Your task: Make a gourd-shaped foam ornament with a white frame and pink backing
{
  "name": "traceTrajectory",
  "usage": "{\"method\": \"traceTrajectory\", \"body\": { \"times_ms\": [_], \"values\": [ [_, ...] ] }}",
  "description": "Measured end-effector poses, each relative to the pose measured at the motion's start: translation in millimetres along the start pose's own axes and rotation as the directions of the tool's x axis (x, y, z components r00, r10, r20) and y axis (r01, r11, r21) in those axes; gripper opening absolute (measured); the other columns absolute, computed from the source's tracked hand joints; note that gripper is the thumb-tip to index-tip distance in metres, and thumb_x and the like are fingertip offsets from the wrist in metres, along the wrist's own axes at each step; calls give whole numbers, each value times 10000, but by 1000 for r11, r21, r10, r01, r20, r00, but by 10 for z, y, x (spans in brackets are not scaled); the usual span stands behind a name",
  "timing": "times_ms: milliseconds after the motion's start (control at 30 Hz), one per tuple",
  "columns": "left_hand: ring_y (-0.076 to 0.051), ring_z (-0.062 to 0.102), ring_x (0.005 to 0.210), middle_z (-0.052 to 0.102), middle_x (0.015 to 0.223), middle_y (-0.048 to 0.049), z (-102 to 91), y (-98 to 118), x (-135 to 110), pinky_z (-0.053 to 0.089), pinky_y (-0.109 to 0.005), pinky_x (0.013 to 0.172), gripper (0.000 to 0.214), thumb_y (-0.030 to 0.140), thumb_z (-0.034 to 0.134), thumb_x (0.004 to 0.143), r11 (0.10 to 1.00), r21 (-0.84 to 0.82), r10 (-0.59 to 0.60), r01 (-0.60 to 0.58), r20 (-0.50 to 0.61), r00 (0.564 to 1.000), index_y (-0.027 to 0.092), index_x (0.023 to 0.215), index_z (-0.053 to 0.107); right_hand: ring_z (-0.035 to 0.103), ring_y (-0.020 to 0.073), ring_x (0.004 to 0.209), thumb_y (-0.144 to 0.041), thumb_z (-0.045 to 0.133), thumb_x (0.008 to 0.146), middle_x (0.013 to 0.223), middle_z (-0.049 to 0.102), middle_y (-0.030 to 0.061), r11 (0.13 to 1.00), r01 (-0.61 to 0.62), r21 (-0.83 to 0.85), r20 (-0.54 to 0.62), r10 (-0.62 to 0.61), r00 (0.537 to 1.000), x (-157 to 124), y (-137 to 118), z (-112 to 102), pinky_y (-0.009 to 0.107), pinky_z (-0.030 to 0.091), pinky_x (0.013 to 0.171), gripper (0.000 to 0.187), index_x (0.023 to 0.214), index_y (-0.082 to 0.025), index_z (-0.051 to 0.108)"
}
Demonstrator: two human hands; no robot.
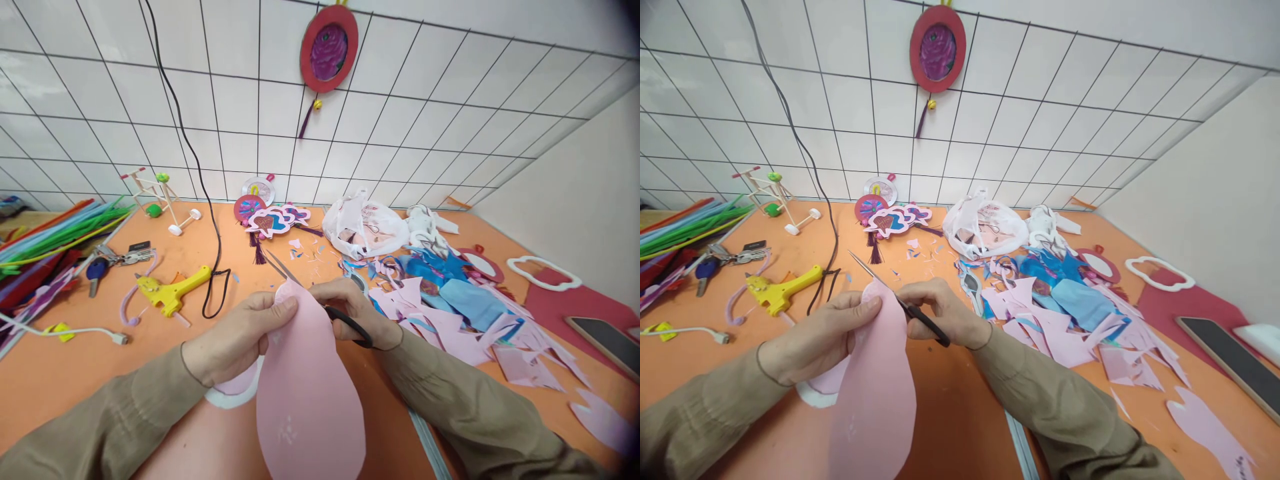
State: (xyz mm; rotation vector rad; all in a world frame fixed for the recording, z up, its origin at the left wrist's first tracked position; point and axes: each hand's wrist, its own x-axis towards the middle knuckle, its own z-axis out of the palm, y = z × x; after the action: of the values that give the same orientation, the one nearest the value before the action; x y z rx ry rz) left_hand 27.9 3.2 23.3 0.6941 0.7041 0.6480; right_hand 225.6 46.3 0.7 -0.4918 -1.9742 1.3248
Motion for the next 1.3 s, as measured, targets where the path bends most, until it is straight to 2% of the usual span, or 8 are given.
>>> {"method": "traceTrajectory", "body": {
  "times_ms": [367,633,767,833,933,1033,1133,1300],
  "values": [
    [-142,624,599,683,683,-77,2,-11,1,449,-219,535,400,495,765,729,998,67,5,0,-81,997,99,749,705,430,98,572,-728,613,739,608,479,-11,1000,2,18,-6,-2,1000,-4,1,5,226,390,533,608,694,-121,614],
    [-143,638,616,705,710,-86,12,20,-1,486,-233,600,378,465,762,744,999,32,16,-15,-11,1000,95,819,738,413,81,552,-611,682,755,614,485,-18,999,10,52,-35,-8,999,1,-8,1,214,369,514,499,697,-122,605],
    [-135,631,594,703,678,-72,-6,73,-24,471,-217,564,341,440,790,719,998,51,46,-43,-63,997,107,745,723,453,95,517,-512,704,741,588,493,-30,975,-217,55,-80,221,972,22,-32,-49,218,382,478,384,779,-141,610],
    [-126,625,578,698,659,-60,-25,97,-37,457,-206,540,312,420,783,735,995,77,74,-69,-64,995,114,732,719,479,108,508,-478,680,752,582,504,-34,921,-389,-5,-97,387,917,28,-47,-101,226,389,478,354,868,-150,612],
    [-114,613,541,675,608,-42,-51,133,-61,441,-192,504,309,401,767,759,987,122,109,-102,-48,993,116,661,697,447,108,488,-447,672,756,535,478,-51,792,-507,-339,-176,476,862,22,-74,-193,232,333,492,311,878,-169,606],
    [-106,608,523,672,603,-41,-47,178,-95,442,-184,486,331,409,774,748,977,181,125,-111,-68,990,109,642,686,496,128,548,-403,677,762,602,571,-18,531,-474,-702,-210,482,850,-12,-106,-232,245,290,530,262,884,-183,604],
    [-113,625,545,686,641,-49,-6,221,-141,468,-185,501,308,402,771,753,969,214,135,-122,-46,990,104,709,705,613,201,714,-393,651,784,806,687,64,311,-374,-874,-151,557,817,-69,-121,-169,267,291,565,268,938,-177,610],
    [-118,643,570,693,675,-44,87,245,-244,495,-178,509,251,361,750,782,951,252,176,-180,39,984,115,766,707,664,280,835,-309,566,832,935,713,141,211,-263,-941,-88,601,794,-116,-103,7,298,291,572,253,1012,-140,620]
  ]
}}
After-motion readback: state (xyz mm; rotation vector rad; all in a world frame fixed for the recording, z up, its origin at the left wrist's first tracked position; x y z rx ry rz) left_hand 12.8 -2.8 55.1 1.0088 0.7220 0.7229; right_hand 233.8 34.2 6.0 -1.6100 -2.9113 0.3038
